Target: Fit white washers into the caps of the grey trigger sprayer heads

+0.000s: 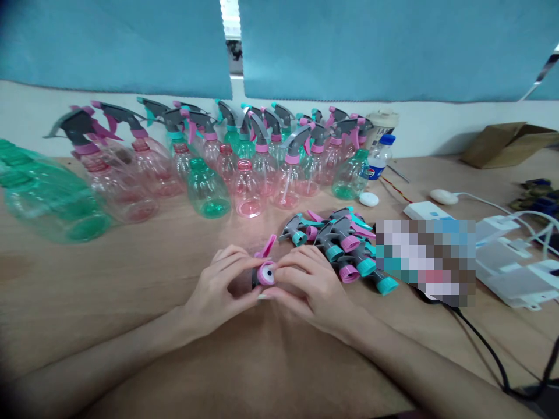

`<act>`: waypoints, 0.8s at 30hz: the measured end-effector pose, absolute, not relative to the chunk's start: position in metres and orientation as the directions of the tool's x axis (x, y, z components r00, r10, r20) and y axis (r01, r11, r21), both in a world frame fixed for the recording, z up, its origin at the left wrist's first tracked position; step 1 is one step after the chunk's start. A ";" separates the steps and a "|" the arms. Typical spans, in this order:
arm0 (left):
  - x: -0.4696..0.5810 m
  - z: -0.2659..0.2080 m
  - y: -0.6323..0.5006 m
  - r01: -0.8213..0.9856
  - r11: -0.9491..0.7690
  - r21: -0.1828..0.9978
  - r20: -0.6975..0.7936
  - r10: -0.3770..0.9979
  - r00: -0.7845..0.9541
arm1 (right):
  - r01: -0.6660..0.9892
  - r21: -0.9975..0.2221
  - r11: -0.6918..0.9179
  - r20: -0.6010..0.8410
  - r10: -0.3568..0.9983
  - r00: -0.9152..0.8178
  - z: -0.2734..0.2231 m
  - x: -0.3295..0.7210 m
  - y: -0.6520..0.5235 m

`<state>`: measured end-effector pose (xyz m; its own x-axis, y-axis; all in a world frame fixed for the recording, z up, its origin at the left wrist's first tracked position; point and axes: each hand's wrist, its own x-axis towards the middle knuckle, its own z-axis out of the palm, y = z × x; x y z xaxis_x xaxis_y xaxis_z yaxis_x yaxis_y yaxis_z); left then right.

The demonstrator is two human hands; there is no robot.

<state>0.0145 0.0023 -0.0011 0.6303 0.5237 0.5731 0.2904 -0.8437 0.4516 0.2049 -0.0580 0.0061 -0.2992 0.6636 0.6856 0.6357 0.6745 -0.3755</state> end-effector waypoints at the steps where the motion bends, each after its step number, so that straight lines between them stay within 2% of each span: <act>1: 0.014 -0.001 0.002 0.287 -0.843 0.455 0.577 0.524 0.627 | 0.637 -0.379 0.672 0.685 0.666 -0.295 0.006 0.205 -0.058; 5: 0.014 -0.002 0.003 0.266 -0.848 0.458 0.603 0.516 0.609 | 0.625 -0.392 0.676 0.679 0.671 -0.300 0.007 0.204 -0.059; 12: 0.012 -0.002 0.001 0.227 -0.894 0.386 0.612 0.433 0.662 | 0.583 -0.459 0.670 0.646 0.702 -0.299 0.008 0.202 -0.063; 24: 0.012 -0.002 0.001 0.205 -0.907 0.368 0.616 0.403 0.677 | 0.553 -0.450 0.701 0.634 0.687 -0.354 0.003 0.200 -0.067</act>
